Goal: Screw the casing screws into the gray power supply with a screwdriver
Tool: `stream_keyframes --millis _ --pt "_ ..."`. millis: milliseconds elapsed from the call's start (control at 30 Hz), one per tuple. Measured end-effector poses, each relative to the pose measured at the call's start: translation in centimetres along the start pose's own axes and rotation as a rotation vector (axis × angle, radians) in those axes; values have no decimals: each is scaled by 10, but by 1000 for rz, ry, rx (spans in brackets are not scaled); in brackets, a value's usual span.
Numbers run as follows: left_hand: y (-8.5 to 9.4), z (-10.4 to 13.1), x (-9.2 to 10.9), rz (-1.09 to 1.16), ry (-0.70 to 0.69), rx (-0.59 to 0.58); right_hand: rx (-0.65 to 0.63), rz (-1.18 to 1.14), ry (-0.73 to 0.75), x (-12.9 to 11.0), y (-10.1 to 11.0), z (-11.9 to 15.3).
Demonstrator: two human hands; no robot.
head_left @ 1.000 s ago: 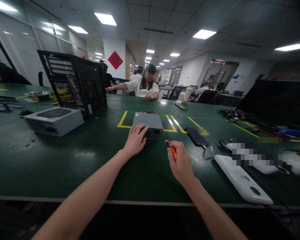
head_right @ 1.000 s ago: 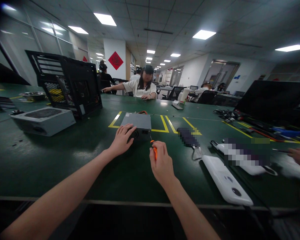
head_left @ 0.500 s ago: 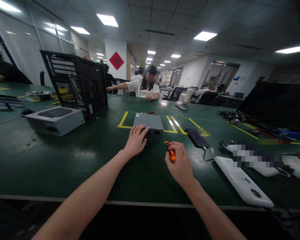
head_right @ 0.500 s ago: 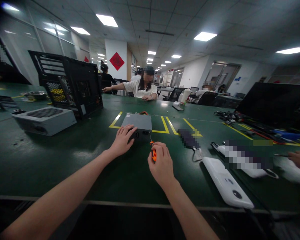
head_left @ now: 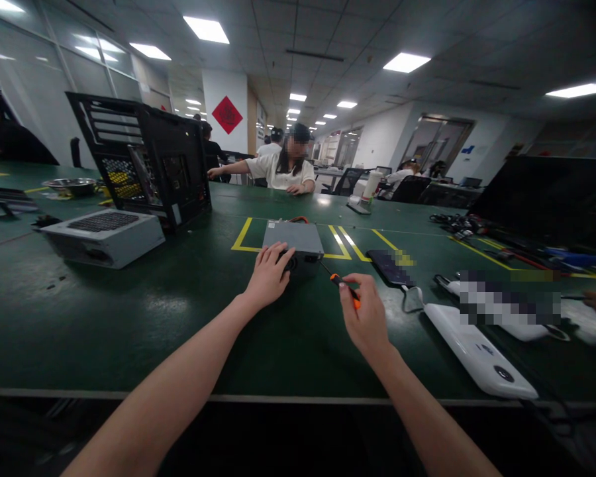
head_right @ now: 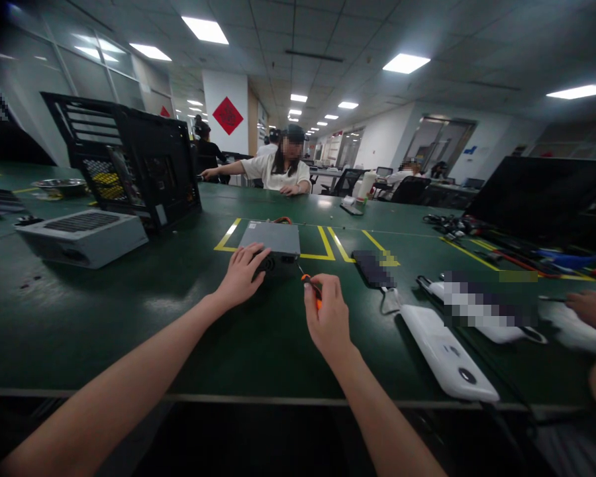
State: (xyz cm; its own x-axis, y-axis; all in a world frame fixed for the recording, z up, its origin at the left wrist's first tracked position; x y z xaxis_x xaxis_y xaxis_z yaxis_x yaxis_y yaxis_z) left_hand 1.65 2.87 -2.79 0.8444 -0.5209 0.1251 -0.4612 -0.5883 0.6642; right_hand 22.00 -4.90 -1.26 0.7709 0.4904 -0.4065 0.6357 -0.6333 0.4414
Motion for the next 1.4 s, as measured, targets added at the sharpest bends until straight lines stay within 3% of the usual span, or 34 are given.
stream_keyframes --millis 67,233,400,567,800,967,1167,1300,1400 --pt "0 0 0 -3 -1 -4 -32 67 38 1 1 0" --pt "-2 -1 -1 -22 -10 -1 -142 239 292 -4 0 -3" --pt "-2 0 -1 -20 -15 5 -68 257 149 -11 3 -9" --pt "-3 0 -1 -26 -16 8 -155 356 310 -20 7 -5" --pt "-3 0 -1 -20 -5 10 -97 363 212 -17 3 -3" --pt "-3 0 -1 -11 -8 7 -189 260 368 -18 2 1" --pt "-4 0 -1 4 0 7 -93 302 214 -17 2 -3" --pt "-3 0 -1 1 1 7 -150 221 305 -17 2 -5" --pt "-2 0 -1 -3 -4 5 -130 259 250 -15 4 -6"
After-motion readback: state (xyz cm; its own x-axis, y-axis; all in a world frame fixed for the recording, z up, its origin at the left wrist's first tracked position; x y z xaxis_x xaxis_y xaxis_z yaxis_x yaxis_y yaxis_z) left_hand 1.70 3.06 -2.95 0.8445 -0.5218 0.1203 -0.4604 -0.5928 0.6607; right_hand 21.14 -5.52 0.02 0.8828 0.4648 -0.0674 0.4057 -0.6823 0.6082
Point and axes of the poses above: each hand's wrist, its own z-axis away from the middle knuckle, its own y-axis out of the back of the hand, x = y × z, the point moved 1 cm from there along -z, towards the middle knuckle, and after that the axes turned 7 degrees about x, right-handed, at the moved point
